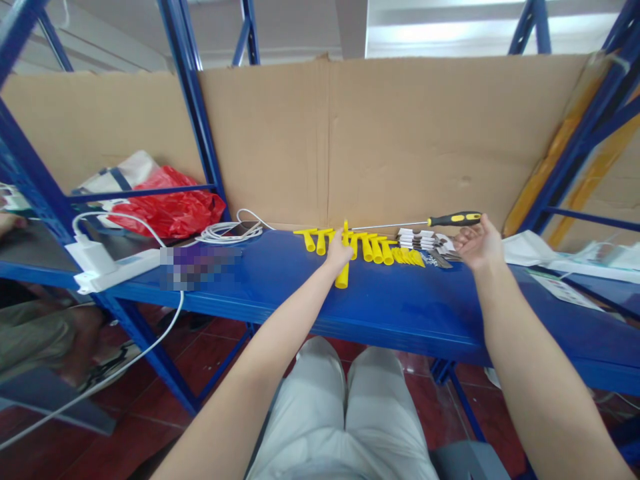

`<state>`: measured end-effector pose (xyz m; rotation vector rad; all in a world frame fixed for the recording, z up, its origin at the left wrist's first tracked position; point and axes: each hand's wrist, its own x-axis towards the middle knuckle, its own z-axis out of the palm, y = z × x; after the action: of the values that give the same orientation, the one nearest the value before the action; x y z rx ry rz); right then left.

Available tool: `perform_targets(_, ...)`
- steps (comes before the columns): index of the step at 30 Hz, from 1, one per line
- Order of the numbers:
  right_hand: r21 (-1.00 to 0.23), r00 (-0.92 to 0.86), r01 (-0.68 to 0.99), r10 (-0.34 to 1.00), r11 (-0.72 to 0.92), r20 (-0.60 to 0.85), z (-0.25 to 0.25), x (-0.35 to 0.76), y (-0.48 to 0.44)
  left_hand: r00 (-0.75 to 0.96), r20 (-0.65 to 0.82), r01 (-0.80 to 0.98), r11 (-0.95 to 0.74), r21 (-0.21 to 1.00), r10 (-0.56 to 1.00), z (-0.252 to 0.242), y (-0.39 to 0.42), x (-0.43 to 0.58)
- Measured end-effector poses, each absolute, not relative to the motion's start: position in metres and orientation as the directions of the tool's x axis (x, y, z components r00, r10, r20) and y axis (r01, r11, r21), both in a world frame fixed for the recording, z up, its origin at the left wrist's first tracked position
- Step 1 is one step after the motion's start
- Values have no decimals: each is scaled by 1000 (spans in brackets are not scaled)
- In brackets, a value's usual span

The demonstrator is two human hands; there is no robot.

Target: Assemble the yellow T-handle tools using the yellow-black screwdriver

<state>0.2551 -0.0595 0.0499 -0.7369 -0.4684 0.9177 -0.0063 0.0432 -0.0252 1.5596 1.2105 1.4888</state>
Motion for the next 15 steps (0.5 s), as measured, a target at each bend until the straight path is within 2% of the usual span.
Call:
perform_targets(8, -771, 564, -488, 822, 409, 80, 50, 255, -58, -67, 341, 167, -326, 930, 938, -21, 36, -6)
perform_targets(15, -724, 546, -556, 836, 409, 54, 50, 255, -59, -88, 327, 183, -307, 934, 941, -22, 36, -6)
